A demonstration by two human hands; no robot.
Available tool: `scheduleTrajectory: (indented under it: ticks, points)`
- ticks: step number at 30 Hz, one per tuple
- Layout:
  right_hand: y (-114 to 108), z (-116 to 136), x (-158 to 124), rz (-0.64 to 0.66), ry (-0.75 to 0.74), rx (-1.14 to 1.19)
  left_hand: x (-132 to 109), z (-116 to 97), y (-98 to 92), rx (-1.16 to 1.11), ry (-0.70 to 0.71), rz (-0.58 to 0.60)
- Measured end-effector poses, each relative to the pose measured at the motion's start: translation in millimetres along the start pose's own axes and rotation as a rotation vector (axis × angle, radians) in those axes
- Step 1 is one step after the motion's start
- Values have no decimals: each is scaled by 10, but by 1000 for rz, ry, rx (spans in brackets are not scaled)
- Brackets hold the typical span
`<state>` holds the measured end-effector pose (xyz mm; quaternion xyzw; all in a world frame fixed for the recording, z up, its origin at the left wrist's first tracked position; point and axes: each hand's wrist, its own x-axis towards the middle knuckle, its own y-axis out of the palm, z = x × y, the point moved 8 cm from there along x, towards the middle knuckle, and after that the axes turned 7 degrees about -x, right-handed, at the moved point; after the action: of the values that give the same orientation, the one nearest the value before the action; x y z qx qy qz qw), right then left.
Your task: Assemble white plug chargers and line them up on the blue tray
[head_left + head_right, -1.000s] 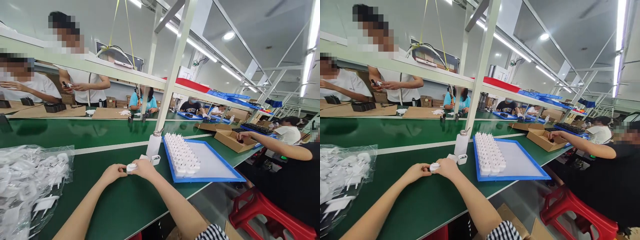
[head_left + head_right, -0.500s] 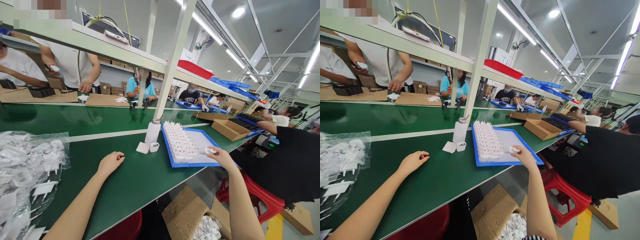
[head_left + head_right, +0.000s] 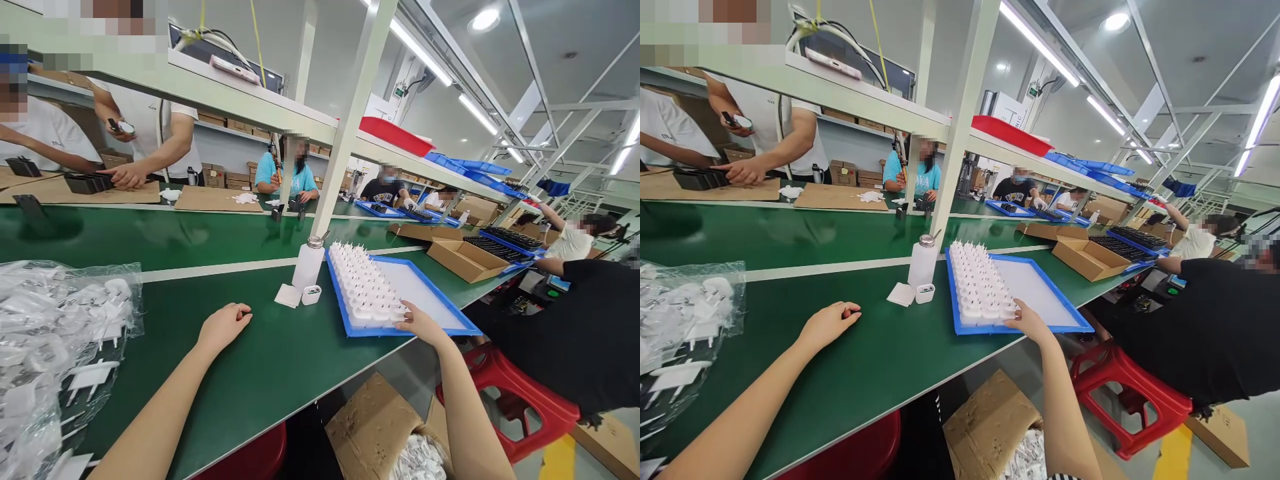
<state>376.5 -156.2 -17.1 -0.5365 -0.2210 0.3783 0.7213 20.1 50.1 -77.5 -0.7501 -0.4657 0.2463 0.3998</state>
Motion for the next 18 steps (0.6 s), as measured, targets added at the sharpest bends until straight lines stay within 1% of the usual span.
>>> scheduleTrajectory:
  ticks: [1,2,5,7,9,11,13,14,15,18]
  points:
    - [-82,22,-33,-46,-1,-5,0,2,2,2,-2,0]
    - [-190,57,-70,-120,-4,-12,-1,1,3,4,-2,0]
    - [-506,220,-169,-372,-38,-29,-8,-15,1,9,4,6]
    - [-577,295,-155,-442,-59,-45,-16,-29,-3,15,4,14]
    - [-551,222,-56,-444,-5,-98,-26,-41,-10,24,1,20]
    - [-493,-49,76,-426,147,-178,-35,-52,-17,30,0,23]
    - [-449,-463,180,-395,343,-260,-41,-58,-17,33,-3,28]
    - [-432,-674,220,-367,417,-286,-41,-59,-15,34,-6,32]
    - [-418,-864,256,-338,456,-296,-41,-60,-10,36,-7,36]
    - [-400,-1198,330,-278,352,-266,-38,-68,-3,49,-5,35]
